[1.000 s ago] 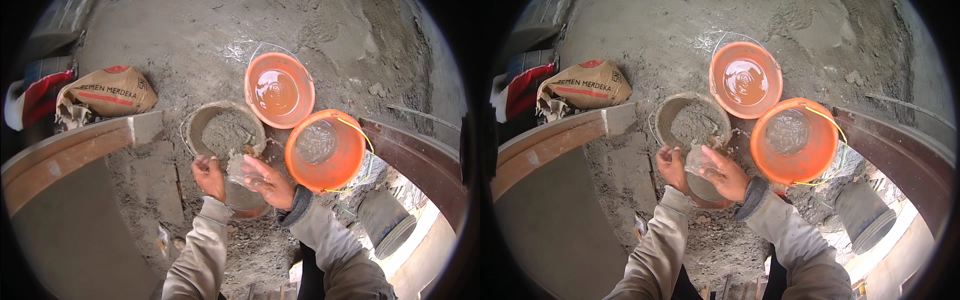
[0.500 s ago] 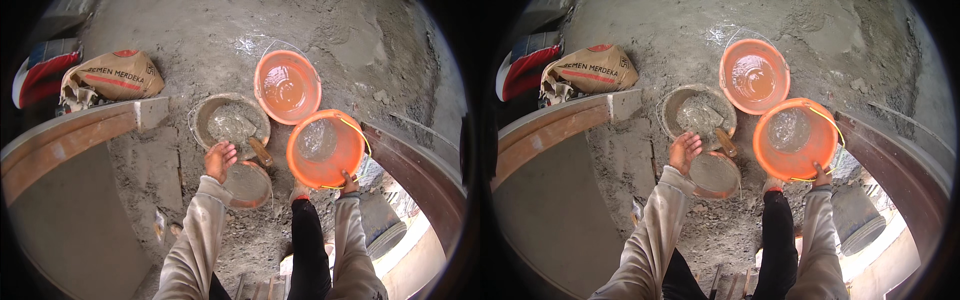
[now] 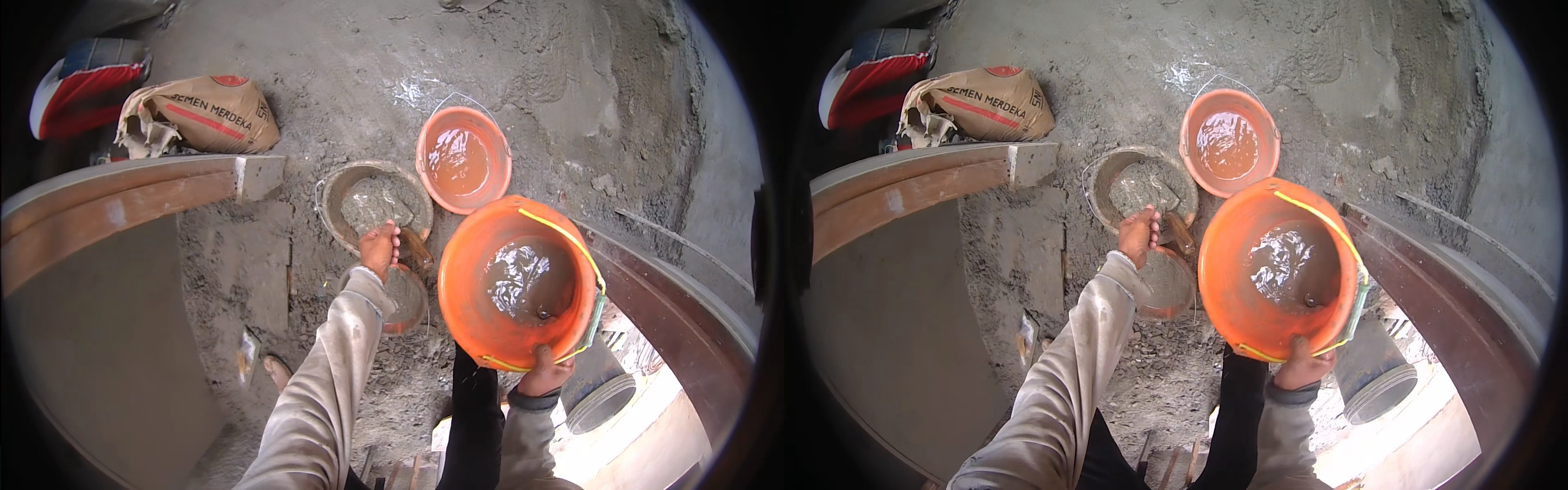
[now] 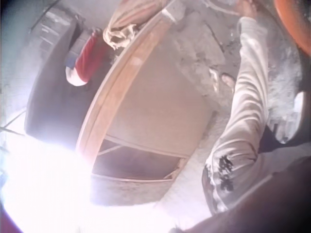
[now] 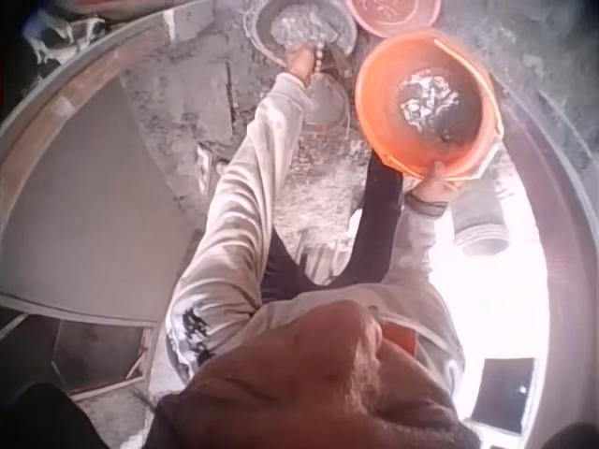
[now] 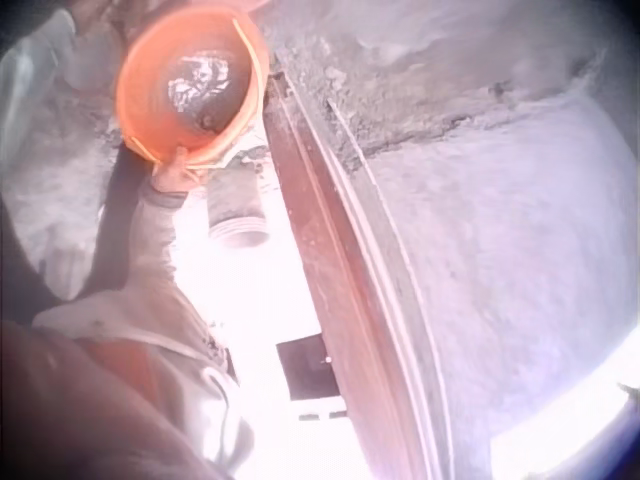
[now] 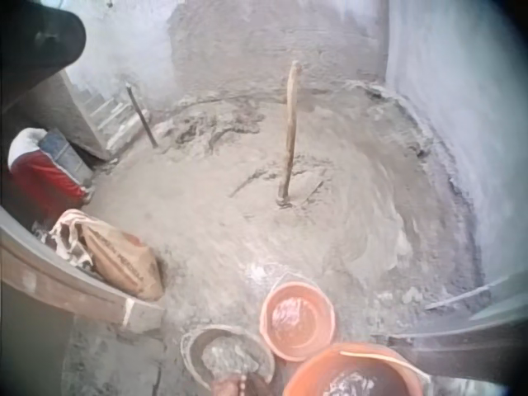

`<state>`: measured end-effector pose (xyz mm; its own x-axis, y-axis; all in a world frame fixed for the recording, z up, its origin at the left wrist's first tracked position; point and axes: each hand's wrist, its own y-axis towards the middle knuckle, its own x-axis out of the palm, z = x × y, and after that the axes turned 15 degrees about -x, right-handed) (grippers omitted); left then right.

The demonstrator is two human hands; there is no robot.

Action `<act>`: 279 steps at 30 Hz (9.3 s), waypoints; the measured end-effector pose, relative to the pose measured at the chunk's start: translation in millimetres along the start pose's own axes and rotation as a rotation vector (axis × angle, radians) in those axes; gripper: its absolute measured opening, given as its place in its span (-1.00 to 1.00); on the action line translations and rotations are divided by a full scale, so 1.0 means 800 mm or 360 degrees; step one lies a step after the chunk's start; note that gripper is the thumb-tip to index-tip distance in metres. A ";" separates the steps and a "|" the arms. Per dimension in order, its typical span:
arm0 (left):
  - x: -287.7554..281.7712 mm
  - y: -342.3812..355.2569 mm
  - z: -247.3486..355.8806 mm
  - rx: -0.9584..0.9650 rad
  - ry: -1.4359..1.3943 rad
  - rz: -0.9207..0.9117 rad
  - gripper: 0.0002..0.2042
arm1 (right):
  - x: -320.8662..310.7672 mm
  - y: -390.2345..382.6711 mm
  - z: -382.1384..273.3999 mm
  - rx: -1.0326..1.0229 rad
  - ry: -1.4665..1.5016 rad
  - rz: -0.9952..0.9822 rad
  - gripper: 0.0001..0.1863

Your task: The person applies wet plaster to a wall using a trowel and then smooths the surface with a long straightedge board.

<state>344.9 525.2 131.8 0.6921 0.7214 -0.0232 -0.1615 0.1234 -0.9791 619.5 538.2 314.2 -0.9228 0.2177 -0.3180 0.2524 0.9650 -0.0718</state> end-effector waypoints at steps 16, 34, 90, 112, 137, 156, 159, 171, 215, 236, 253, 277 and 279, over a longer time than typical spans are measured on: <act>-0.023 0.041 -0.004 0.0881 0.0807 0.0766 -0.56 | 0.001 0.032 0.063 0.0230 0.0636 -0.0053 -0.53; -0.142 0.130 -0.030 0.0104 -0.0523 -0.0109 -0.74 | -0.057 0.084 0.308 0.0473 -0.1856 -0.0051 -0.16; -0.172 -0.799 0.066 0.1101 -0.1010 0.0186 -0.60 | 0.003 -0.100 -0.461 0.1966 0.1119 -0.2504 -0.64; -0.186 -0.815 0.038 0.1053 -0.1217 0.0327 -0.61 | -0.005 -0.060 -0.497 0.2024 0.0717 -0.3065 -0.75; -0.191 -0.817 0.000 0.1043 -0.1348 0.0368 -0.62 | 0.008 -0.057 -0.448 -0.1860 0.0279 -0.3170 -0.66; -0.182 -0.771 -0.085 0.0928 -0.1757 0.0296 -0.63 | 0.006 -0.081 -0.511 -0.1240 -0.0717 -0.3826 -0.73; -0.164 -0.735 -0.122 0.0803 -0.1992 0.0247 -0.63 | 0.002 -0.097 -0.526 -0.0474 -0.0628 -0.3771 -0.76; -0.093 -0.708 -0.220 0.0740 -0.2667 0.0131 -0.62 | 0.040 -0.111 -0.546 0.1968 -0.0574 -0.3722 -0.55; -0.639 -0.801 -0.533 0.1286 -0.3577 0.0854 -0.66 | 0.134 -0.985 -0.519 -0.3987 -0.1398 -0.4464 -0.66; -0.764 -0.398 -0.795 0.0941 -0.4169 0.1236 -0.91 | 0.175 -1.285 -0.143 -0.4727 -0.2108 -0.3866 -0.25; -0.755 -0.217 -0.965 0.0919 -0.3792 0.0949 -0.78 | 0.189 -1.203 0.194 -0.1905 -0.1928 -0.5054 -0.54; -0.750 -0.200 -0.930 0.0636 -0.3929 0.1614 -0.82 | 0.213 -1.345 0.137 -0.2429 -0.2197 -0.5487 -0.71; -0.766 -0.199 -0.929 0.0545 -0.3781 0.1823 -0.85 | 0.201 -1.353 0.145 -0.4337 -0.1209 -0.5133 -0.57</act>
<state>469.5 -443.2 151.9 -0.9537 -0.2654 0.1416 0.0801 -0.6777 -0.7309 232.1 -488.2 231.0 0.2154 0.7742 -0.5951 0.6174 -0.5801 -0.5313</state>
